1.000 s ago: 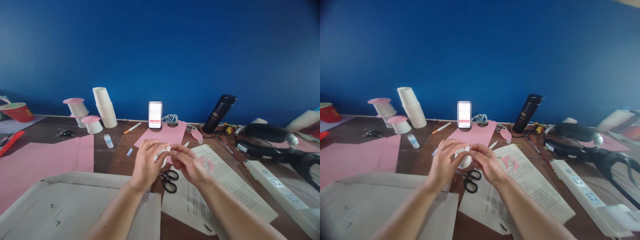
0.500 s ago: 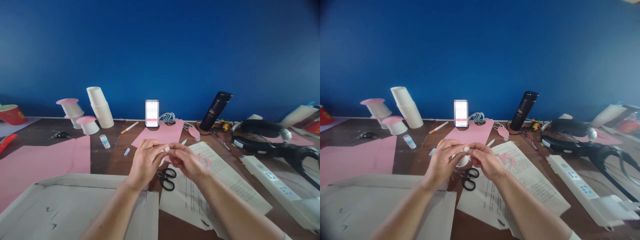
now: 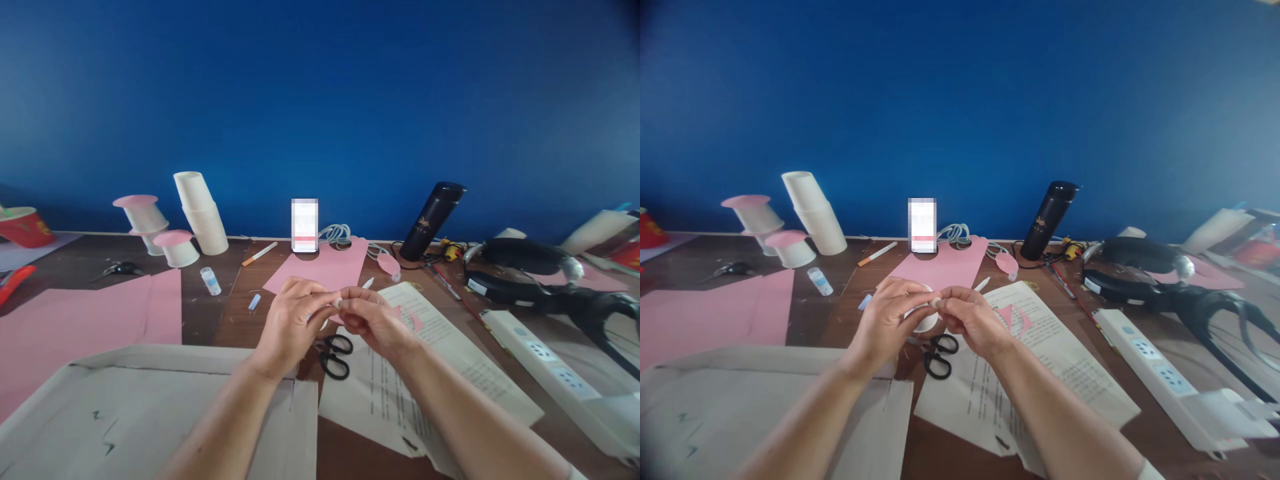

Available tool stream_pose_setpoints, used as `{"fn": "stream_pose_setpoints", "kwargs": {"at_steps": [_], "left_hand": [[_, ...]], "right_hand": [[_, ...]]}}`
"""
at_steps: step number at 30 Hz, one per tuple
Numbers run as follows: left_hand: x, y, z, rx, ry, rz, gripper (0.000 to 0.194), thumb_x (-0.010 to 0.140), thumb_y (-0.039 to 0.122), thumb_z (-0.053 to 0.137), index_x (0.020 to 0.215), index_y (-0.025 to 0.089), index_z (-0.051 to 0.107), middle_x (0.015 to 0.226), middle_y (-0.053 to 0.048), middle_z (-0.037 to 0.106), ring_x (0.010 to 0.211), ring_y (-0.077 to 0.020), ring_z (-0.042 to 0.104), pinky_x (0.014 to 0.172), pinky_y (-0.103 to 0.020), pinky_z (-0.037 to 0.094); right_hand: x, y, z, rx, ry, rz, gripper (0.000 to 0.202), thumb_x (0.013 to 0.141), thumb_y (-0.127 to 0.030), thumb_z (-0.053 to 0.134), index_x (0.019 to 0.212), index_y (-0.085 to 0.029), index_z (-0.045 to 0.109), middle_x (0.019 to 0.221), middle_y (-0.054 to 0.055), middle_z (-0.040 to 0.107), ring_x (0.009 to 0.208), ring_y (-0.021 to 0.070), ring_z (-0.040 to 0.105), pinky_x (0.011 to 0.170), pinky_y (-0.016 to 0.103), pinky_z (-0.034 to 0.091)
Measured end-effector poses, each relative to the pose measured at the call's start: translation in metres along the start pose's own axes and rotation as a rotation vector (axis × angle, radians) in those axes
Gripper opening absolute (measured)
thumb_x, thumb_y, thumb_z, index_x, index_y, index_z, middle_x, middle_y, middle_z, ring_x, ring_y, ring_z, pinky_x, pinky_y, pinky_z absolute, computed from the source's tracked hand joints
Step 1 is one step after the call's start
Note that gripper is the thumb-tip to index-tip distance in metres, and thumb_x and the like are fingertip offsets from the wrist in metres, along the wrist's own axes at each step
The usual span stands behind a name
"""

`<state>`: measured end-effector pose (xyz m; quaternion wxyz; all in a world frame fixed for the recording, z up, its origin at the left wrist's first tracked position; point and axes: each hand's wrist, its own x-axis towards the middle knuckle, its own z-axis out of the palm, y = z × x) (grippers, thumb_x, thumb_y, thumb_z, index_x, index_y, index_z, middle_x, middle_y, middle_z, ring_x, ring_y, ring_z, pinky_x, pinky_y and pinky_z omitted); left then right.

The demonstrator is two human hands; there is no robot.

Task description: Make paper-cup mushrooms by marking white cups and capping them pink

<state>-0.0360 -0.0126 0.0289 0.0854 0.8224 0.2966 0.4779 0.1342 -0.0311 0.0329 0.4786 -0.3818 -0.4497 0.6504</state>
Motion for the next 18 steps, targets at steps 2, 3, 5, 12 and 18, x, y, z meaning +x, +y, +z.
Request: {"fn": "stream_pose_setpoints", "kwargs": {"at_steps": [2,3,5,12,18], "left_hand": [[0.0001,0.0002,-0.0003,-0.004,0.003,-0.005,0.017,0.084,0.026,0.061,0.098,0.028,0.07,0.09,-0.002,0.068,0.088,-0.0168,0.055,0.078,-0.033,0.046],[0.0002,0.0003,-0.0004,-0.007,0.003,-0.009,0.016,0.084,0.026,0.061,0.097,0.028,0.07,0.09,-0.002,0.068,0.088,-0.0168,0.055,0.078,-0.033,0.046],[0.0004,0.0008,-0.0008,-0.015,0.002,-0.02,0.016,0.084,0.027,0.061,0.097,0.028,0.07,0.089,-0.001,0.068,0.088,-0.0166,0.055,0.078,-0.032,0.046],[0.0002,0.0024,-0.0021,-0.036,-0.01,-0.048,0.018,0.084,0.025,0.06,0.099,0.029,0.069,0.089,-0.001,0.067,0.088,-0.0167,0.055,0.079,-0.033,0.046],[0.0,0.0036,-0.0009,-0.134,-0.036,-0.143,0.024,0.084,0.027,0.06,0.106,0.032,0.067,0.093,-0.002,0.065,0.09,-0.0169,0.057,0.081,-0.034,0.047]], "right_hand": [[-0.0001,0.0001,-0.0003,0.003,-0.006,0.001,0.015,0.074,-0.025,0.066,0.069,-0.015,0.057,0.051,-0.007,0.038,0.044,0.0026,0.026,0.043,0.021,0.012],[-0.0002,0.0002,-0.0004,0.002,-0.009,0.003,0.016,0.075,-0.026,0.066,0.068,-0.015,0.056,0.051,-0.007,0.038,0.044,0.0026,0.027,0.043,0.021,0.012],[-0.0002,0.0005,-0.0007,-0.001,-0.017,0.006,0.019,0.076,-0.027,0.067,0.067,-0.015,0.055,0.051,-0.007,0.039,0.044,0.0026,0.027,0.043,0.021,0.012],[0.0,0.0012,-0.0007,0.025,-0.024,0.03,0.02,0.077,-0.029,0.068,0.069,-0.015,0.056,0.052,-0.007,0.037,0.045,0.0026,0.025,0.043,0.02,0.013],[0.0009,0.0002,-0.0031,0.178,-0.048,0.127,0.018,0.074,-0.027,0.07,0.07,-0.014,0.059,0.058,-0.006,0.04,0.048,0.0021,0.025,0.041,0.016,0.012]]}}
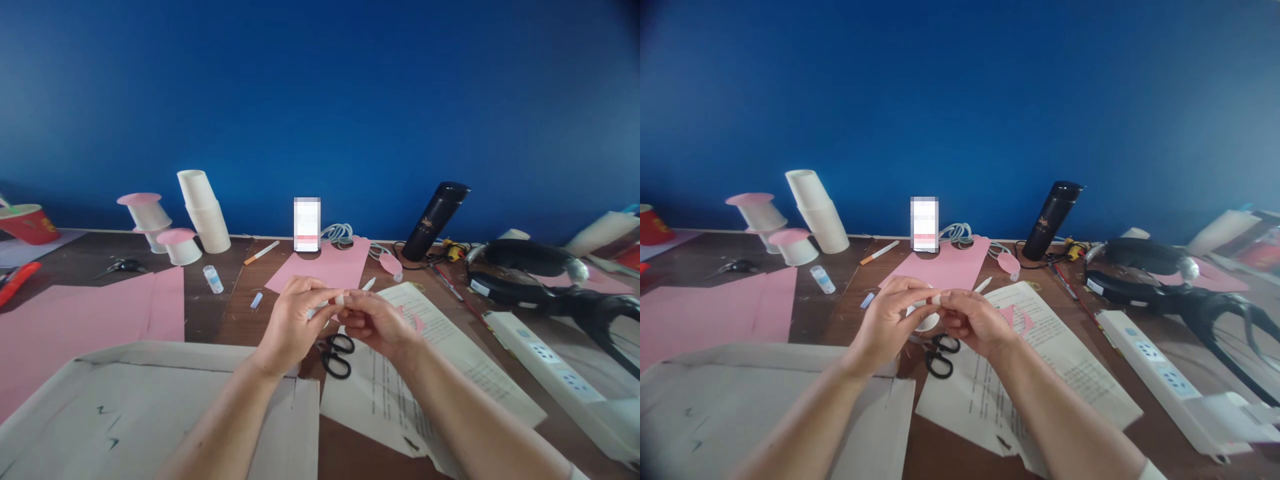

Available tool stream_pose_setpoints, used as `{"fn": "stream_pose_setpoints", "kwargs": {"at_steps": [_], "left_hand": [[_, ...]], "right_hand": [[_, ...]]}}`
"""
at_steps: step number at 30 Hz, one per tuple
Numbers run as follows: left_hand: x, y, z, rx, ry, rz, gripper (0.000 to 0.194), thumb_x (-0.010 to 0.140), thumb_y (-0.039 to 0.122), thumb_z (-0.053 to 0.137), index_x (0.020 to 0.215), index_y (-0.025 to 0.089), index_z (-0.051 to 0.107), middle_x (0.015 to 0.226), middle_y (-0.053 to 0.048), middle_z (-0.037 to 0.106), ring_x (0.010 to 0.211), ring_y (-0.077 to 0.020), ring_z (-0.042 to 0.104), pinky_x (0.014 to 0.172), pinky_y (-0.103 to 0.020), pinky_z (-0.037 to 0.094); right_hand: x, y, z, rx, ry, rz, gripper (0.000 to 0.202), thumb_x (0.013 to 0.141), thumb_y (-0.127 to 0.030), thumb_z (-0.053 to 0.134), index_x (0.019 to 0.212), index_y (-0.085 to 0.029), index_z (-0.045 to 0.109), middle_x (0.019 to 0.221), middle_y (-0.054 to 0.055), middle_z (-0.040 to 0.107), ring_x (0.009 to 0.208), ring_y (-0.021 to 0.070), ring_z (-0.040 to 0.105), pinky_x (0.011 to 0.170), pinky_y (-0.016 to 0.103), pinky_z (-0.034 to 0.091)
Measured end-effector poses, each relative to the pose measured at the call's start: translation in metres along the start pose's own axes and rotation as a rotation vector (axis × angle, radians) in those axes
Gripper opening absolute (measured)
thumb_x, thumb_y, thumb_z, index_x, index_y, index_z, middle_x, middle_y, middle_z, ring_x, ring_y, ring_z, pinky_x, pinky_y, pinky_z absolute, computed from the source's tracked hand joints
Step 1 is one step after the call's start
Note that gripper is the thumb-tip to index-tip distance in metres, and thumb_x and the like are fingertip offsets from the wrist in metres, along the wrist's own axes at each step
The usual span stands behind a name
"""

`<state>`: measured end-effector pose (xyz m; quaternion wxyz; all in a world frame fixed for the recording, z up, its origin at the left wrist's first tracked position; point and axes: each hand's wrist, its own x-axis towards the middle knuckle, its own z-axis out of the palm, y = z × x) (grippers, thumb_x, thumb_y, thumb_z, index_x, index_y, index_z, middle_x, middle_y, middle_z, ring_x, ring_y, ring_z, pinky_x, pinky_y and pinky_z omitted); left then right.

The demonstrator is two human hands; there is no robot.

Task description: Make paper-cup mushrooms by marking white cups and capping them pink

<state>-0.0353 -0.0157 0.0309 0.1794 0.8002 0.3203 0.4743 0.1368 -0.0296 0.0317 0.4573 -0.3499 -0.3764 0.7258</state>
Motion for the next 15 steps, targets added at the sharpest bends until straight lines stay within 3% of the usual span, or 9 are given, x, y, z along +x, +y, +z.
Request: {"fn": "stream_pose_setpoints", "kwargs": {"at_steps": [8,15], "left_hand": [[0.002,0.003,-0.006,-0.08,-0.037,-0.009,0.023,0.086,0.029,0.057,0.105,0.032,0.069,0.093,-0.002,0.066,0.091,-0.0171,0.057,0.083,-0.034,0.046],[0.004,0.006,-0.011,-0.093,-0.111,-0.04,0.021,0.087,0.03,0.056,0.102,0.033,0.07,0.093,-0.001,0.067,0.092,-0.0159,0.058,0.083,-0.033,0.046]], "right_hand": [[-0.003,-0.004,-0.005,-0.08,-0.046,0.031,0.02,0.076,-0.031,0.07,0.076,-0.012,0.064,0.066,-0.002,0.05,0.047,0.0003,0.026,0.041,0.016,0.013],[-0.003,-0.006,-0.008,-0.175,-0.079,0.043,0.026,0.075,-0.036,0.071,0.072,-0.012,0.064,0.063,-0.002,0.049,0.046,0.0008,0.023,0.041,0.018,0.012]]}}
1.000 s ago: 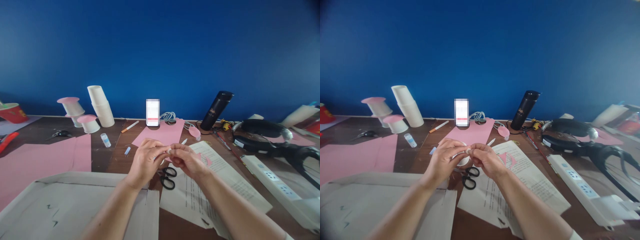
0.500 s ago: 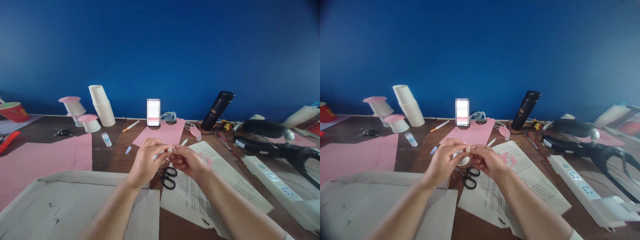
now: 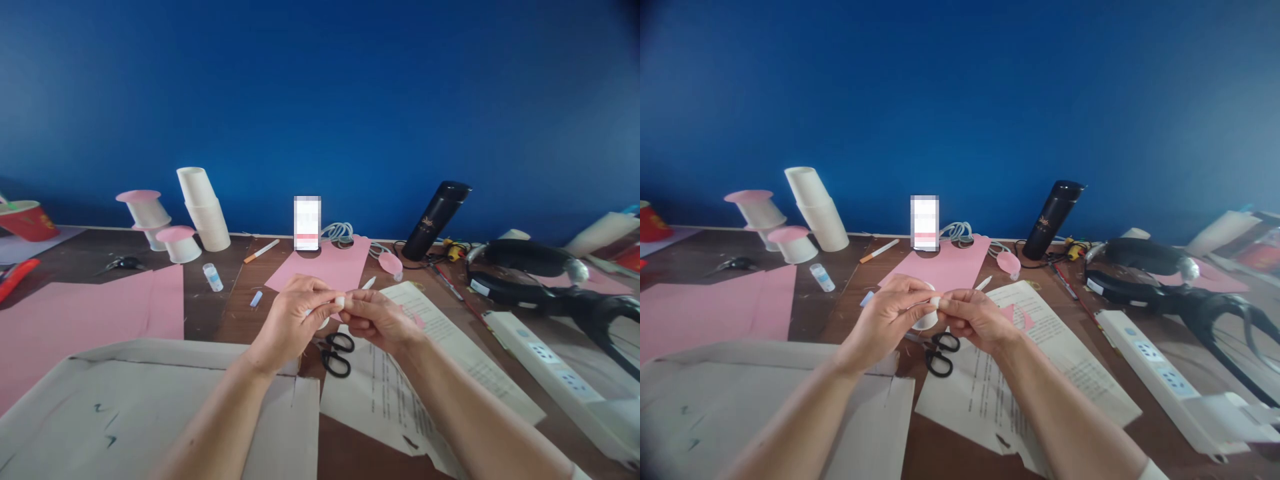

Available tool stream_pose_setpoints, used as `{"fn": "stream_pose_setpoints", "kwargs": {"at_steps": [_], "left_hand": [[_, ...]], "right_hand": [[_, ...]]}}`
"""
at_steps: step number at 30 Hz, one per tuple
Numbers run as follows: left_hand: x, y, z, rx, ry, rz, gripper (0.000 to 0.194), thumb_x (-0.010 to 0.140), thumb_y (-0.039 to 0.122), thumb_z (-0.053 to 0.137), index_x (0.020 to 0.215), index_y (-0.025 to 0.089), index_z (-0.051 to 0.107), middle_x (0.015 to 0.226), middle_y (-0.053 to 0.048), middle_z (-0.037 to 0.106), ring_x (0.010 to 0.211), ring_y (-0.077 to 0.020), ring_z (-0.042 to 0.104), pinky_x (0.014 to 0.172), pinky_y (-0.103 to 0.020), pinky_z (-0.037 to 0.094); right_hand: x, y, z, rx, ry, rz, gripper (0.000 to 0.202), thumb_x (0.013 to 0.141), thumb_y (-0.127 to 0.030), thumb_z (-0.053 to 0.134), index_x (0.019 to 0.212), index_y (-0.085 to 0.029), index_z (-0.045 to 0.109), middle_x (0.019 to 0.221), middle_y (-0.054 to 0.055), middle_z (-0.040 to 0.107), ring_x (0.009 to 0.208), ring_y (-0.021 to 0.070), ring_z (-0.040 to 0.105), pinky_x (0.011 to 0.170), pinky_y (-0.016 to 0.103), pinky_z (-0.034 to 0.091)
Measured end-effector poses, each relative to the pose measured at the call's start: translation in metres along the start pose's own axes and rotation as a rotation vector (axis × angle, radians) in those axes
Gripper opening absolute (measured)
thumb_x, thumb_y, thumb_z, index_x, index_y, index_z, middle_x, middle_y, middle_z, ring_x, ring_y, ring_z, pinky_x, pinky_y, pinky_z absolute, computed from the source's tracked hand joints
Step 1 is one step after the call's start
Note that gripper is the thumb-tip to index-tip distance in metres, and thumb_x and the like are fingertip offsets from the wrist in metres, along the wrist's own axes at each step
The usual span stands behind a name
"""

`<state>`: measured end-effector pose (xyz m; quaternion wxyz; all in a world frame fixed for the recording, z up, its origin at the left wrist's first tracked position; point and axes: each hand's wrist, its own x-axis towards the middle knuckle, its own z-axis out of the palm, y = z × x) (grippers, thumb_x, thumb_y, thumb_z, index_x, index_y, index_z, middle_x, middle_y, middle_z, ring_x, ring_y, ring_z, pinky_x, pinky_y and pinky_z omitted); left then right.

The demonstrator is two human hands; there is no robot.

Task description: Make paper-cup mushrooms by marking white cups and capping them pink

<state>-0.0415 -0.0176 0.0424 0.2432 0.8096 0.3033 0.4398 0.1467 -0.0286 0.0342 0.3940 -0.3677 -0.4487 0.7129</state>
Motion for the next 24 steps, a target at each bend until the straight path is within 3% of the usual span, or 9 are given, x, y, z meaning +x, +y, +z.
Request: {"fn": "stream_pose_setpoints", "kwargs": {"at_steps": [17,24], "left_hand": [[0.0,0.005,-0.004,0.007,-0.024,-0.01,0.022,0.089,0.031,0.052,0.1,0.032,0.071,0.093,-0.001,0.067,0.095,-0.0166,0.056,0.085,-0.035,0.047],[0.0,0.004,0.001,-0.089,-0.019,-0.065,0.021,0.088,0.033,0.053,0.099,0.031,0.071,0.095,-0.001,0.067,0.097,-0.0163,0.057,0.086,-0.034,0.047]], "right_hand": [[0.005,0.012,-0.001,0.047,0.035,-0.044,0.029,0.072,-0.038,0.074,0.067,-0.012,0.062,0.057,-0.004,0.047,0.043,0.0001,0.023,0.041,0.018,0.012],[0.006,0.012,-0.001,0.044,0.022,-0.08,0.029,0.075,-0.039,0.072,0.069,-0.013,0.063,0.056,-0.004,0.045,0.044,0.0006,0.026,0.042,0.018,0.014]]}}
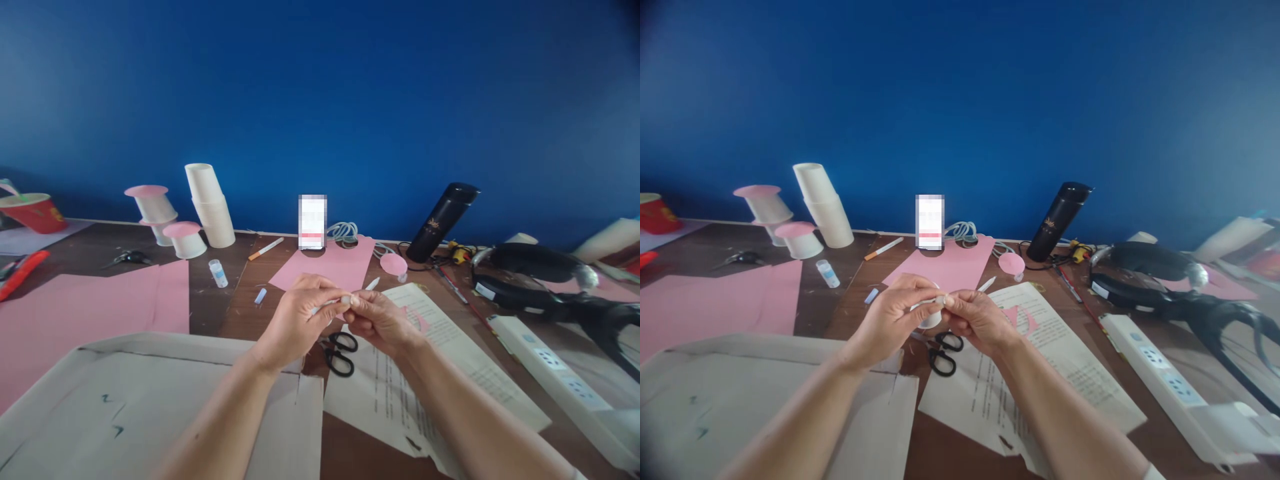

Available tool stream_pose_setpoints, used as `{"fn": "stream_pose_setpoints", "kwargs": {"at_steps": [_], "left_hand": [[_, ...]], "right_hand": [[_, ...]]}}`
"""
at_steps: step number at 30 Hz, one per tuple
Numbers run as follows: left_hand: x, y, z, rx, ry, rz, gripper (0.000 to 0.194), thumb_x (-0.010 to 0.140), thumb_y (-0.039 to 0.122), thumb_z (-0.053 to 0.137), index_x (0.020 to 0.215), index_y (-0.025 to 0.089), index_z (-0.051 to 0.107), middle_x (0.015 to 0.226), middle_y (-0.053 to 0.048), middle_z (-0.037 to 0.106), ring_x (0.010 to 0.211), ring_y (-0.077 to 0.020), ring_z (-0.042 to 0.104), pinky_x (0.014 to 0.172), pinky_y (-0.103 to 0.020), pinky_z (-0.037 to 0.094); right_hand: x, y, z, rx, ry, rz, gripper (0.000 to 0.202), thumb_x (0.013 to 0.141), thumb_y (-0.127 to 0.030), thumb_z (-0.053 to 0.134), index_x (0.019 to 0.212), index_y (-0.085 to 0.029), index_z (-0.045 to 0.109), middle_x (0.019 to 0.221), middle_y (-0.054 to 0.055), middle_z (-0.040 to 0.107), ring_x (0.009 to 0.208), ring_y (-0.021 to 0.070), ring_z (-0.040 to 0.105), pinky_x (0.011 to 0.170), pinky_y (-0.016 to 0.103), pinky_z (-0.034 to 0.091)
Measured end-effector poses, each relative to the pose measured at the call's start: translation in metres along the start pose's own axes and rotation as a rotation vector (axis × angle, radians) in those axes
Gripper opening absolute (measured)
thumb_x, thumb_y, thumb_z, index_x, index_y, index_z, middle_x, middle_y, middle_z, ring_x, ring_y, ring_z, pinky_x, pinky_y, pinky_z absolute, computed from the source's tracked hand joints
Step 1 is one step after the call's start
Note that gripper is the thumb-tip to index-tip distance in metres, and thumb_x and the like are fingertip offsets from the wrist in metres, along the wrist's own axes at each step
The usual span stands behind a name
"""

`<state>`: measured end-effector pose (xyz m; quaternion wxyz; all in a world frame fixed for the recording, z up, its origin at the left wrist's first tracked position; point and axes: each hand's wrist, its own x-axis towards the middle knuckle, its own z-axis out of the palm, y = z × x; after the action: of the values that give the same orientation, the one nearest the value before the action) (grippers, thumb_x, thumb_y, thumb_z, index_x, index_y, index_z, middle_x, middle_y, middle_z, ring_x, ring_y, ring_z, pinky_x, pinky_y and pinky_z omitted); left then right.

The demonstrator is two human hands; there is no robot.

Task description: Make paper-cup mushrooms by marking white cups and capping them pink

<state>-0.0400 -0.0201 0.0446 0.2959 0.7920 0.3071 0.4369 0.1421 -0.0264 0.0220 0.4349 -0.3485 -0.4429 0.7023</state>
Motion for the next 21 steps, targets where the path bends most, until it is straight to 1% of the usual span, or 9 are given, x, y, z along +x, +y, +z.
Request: {"fn": "stream_pose_setpoints", "kwargs": {"at_steps": [3,6,8,10,11,12,14,17,21], "left_hand": [[0.0,-0.003,0.0,-0.039,0.042,-0.042,0.02,0.087,0.034,0.055,0.098,0.03,0.071,0.095,-0.002,0.067,0.095,-0.0163,0.059,0.086,-0.033,0.048],[0.001,-0.007,-0.005,-0.052,0.138,-0.109,0.021,0.086,0.037,0.056,0.097,0.027,0.07,0.098,-0.003,0.066,0.094,-0.0167,0.061,0.084,-0.033,0.05],[0.001,-0.01,-0.009,-0.024,0.212,-0.151,0.022,0.085,0.039,0.056,0.098,0.026,0.069,0.101,-0.003,0.066,0.094,-0.0169,0.061,0.084,-0.034,0.05],[0.001,-0.014,-0.011,0.037,0.268,-0.154,0.024,0.085,0.04,0.056,0.098,0.025,0.069,0.104,-0.004,0.066,0.096,-0.0177,0.061,0.087,-0.036,0.049],[0.001,-0.016,-0.011,0.075,0.284,-0.14,0.024,0.084,0.04,0.056,0.099,0.025,0.069,0.104,-0.004,0.066,0.098,-0.0184,0.06,0.088,-0.037,0.048],[0.001,-0.017,-0.01,0.116,0.291,-0.12,0.024,0.084,0.04,0.057,0.099,0.025,0.068,0.104,-0.004,0.067,0.099,-0.0192,0.06,0.089,-0.038,0.048],[0.001,-0.021,-0.007,0.196,0.283,-0.08,0.024,0.084,0.04,0.056,0.099,0.024,0.068,0.102,-0.004,0.068,0.101,-0.0205,0.059,0.091,-0.04,0.047],[0.0,-0.024,-0.003,0.278,0.257,-0.058,0.022,0.086,0.037,0.055,0.097,0.024,0.068,0.1,-0.003,0.07,0.1,-0.0207,0.06,0.09,-0.04,0.047],[-0.001,-0.026,0.0,0.323,0.259,-0.085,0.021,0.086,0.035,0.054,0.097,0.024,0.068,0.1,-0.003,0.07,0.098,-0.0199,0.061,0.086,-0.037,0.048]], "right_hand": [[0.0,-0.002,0.001,-0.044,0.006,-0.004,0.034,0.076,-0.045,0.069,0.068,-0.013,0.063,0.053,-0.005,0.042,0.044,0.002,0.024,0.042,0.019,0.014],[-0.001,-0.006,0.002,-0.167,0.121,-0.078,0.037,0.08,-0.052,0.062,0.075,-0.015,0.066,0.057,-0.003,0.048,0.044,0.0037,0.027,0.043,0.021,0.018],[-0.003,-0.008,0.004,-0.375,0.263,-0.178,0.039,0.082,-0.054,0.057,0.074,-0.017,0.066,0.057,-0.002,0.049,0.045,0.0057,0.032,0.044,0.023,0.023],[-0.005,-0.008,0.005,-0.683,0.399,-0.327,0.038,0.085,-0.052,0.054,0.069,-0.019,0.064,0.056,-0.001,0.05,0.05,0.0089,0.039,0.049,0.025,0.029],[-0.007,-0.008,0.005,-0.848,0.44,-0.415,0.037,0.086,-0.049,0.053,0.066,-0.019,0.062,0.058,0.0,0.052,0.053,0.0105,0.042,0.053,0.026,0.032],[-0.008,-0.006,0.006,-1.002,0.454,-0.499,0.036,0.087,-0.047,0.052,0.064,-0.02,0.06,0.06,0.001,0.053,0.057,0.0118,0.044,0.056,0.027,0.034],[-0.01,-0.003,0.005,-1.243,0.43,-0.621,0.035,0.09,-0.042,0.049,0.064,-0.02,0.057,0.064,0.003,0.054,0.062,0.0131,0.046,0.062,0.028,0.034],[-0.009,0.004,0.004,-1.46,0.399,-0.672,0.033,0.092,-0.037,0.047,0.065,-0.019,0.056,0.064,0.003,0.053,0.062,0.0126,0.046,0.06,0.028,0.03],[-0.006,0.01,0.003,-1.639,0.426,-0.708,0.031,0.092,-0.035,0.047,0.067,-0.019,0.057,0.066,0.003,0.057,0.062,0.0123,0.049,0.058,0.027,0.027]]}}
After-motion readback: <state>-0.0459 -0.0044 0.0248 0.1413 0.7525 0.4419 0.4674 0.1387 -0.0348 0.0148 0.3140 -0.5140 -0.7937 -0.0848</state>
